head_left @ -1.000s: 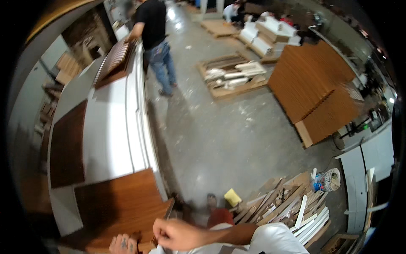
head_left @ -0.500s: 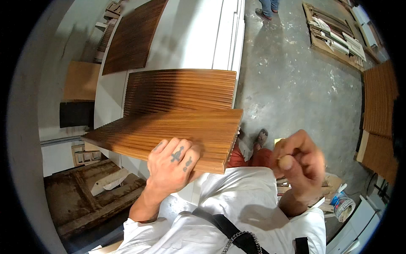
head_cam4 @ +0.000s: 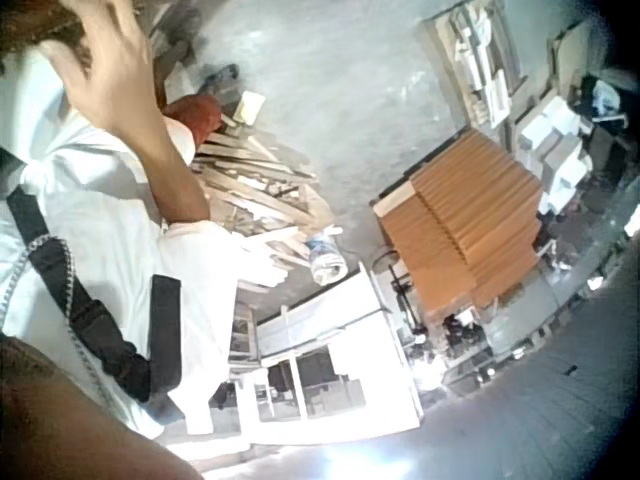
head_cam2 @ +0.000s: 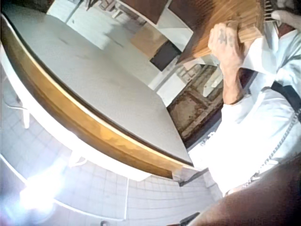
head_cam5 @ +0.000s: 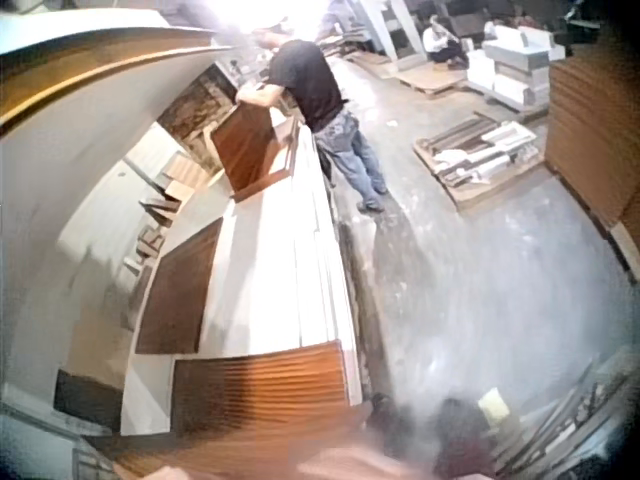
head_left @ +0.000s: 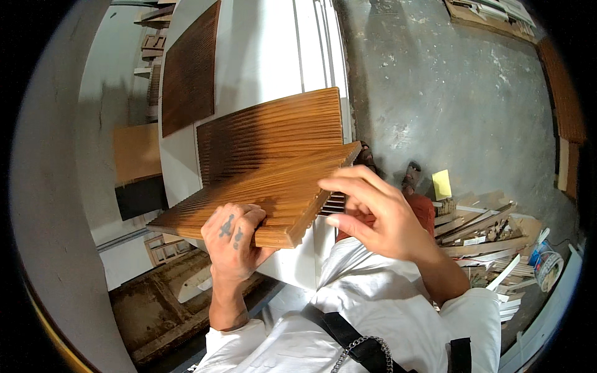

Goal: The person sands a long, grooved wooden plank using a sanding block held in their right hand. They move the block along the length of the plank, flip it over to sand the other side, and inspect the surface with their hands.

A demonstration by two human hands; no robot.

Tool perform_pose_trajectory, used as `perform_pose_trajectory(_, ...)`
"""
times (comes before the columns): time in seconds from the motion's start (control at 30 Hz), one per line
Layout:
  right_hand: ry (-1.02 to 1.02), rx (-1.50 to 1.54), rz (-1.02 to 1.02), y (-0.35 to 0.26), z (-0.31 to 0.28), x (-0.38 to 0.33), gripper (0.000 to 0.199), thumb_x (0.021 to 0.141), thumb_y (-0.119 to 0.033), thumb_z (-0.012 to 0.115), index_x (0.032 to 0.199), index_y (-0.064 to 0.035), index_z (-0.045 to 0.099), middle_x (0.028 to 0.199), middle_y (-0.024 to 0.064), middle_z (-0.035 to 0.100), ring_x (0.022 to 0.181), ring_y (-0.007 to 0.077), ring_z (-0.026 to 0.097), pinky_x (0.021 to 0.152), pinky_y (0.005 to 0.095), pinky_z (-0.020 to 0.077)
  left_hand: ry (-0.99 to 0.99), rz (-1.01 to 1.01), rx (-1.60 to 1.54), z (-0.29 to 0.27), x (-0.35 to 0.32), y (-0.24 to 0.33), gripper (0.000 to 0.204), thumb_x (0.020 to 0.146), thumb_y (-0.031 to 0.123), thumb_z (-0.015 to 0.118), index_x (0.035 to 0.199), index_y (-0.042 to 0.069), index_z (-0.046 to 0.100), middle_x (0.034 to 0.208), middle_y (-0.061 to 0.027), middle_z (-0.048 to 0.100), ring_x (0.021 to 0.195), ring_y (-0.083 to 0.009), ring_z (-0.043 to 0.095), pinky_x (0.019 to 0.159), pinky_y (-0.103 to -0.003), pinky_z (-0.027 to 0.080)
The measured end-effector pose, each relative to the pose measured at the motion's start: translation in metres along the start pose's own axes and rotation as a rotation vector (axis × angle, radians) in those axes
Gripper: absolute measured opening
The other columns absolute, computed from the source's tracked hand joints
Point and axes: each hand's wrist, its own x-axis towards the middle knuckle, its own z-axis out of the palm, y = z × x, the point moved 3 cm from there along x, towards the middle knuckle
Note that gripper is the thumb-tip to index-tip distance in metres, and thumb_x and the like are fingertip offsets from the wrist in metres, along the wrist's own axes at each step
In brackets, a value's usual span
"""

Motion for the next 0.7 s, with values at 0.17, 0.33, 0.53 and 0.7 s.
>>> perform_pose_trajectory(0.17, -0.43, 0.432, 0.256, 0.009, 0.009, 0.042, 0.026, 0.092, -0.008, 0.072, 0.116, 0.0033, 0.071, 0.119, 0.0167, 0.069, 0.07, 0.0101, 0.067, 0.059, 0.0233, 0.0544, 0.005, 0.001, 0.015, -0.001, 0.007, -0.004, 0.048, 0.073, 0.045, 0.081, 0.089, 0.004, 0.061, 0.079, -0.0075, 0.064, 0.066, -0.0251, 0.061, 0.058, -0.035, 0.046)
perform_pose_trajectory(0.33, -0.555, 0.402, 0.206, 0.015, 0.002, 0.068, 0.022, 0.092, -0.012, 0.073, 0.107, 0.004, 0.074, 0.103, 0.0148, 0.072, 0.074, 0.0162, 0.073, 0.061, 0.0264, 0.0587, 0.003, 0.003, 0.022, 0.0, 0.013, -0.007, 0.047, 0.071, 0.041, 0.084, 0.089, 0.005, 0.06, 0.078, -0.007, 0.063, 0.064, -0.0249, 0.059, 0.057, -0.035, 0.045)
perform_pose_trajectory(0.53, -0.65, 0.433, 0.356, 0.017, 0.001, 0.081, 0.021, 0.093, -0.006, 0.07, 0.11, 0.0059, 0.072, 0.112, 0.0175, 0.071, 0.079, 0.0202, 0.075, 0.062, 0.0275, 0.0614, 0.0, -0.003, 0.016, 0.0, 0.017, -0.01, 0.047, 0.071, 0.041, 0.084, 0.089, 0.006, 0.06, 0.076, -0.0063, 0.06, 0.063, -0.0247, 0.057, 0.056, -0.035, 0.043)
perform_pose_trajectory(0.7, -0.648, 0.4, 0.346, 0.02, 0.003, 0.083, 0.023, 0.094, -0.006, 0.068, 0.114, 0.0058, 0.071, 0.107, 0.016, 0.073, 0.078, 0.0204, 0.075, 0.063, 0.0283, 0.0621, -0.024, -0.012, 0.007, -0.001, 0.018, -0.013, 0.047, 0.073, 0.043, 0.083, 0.088, 0.006, 0.06, 0.077, -0.0064, 0.061, 0.063, -0.0254, 0.058, 0.057, -0.035, 0.044)
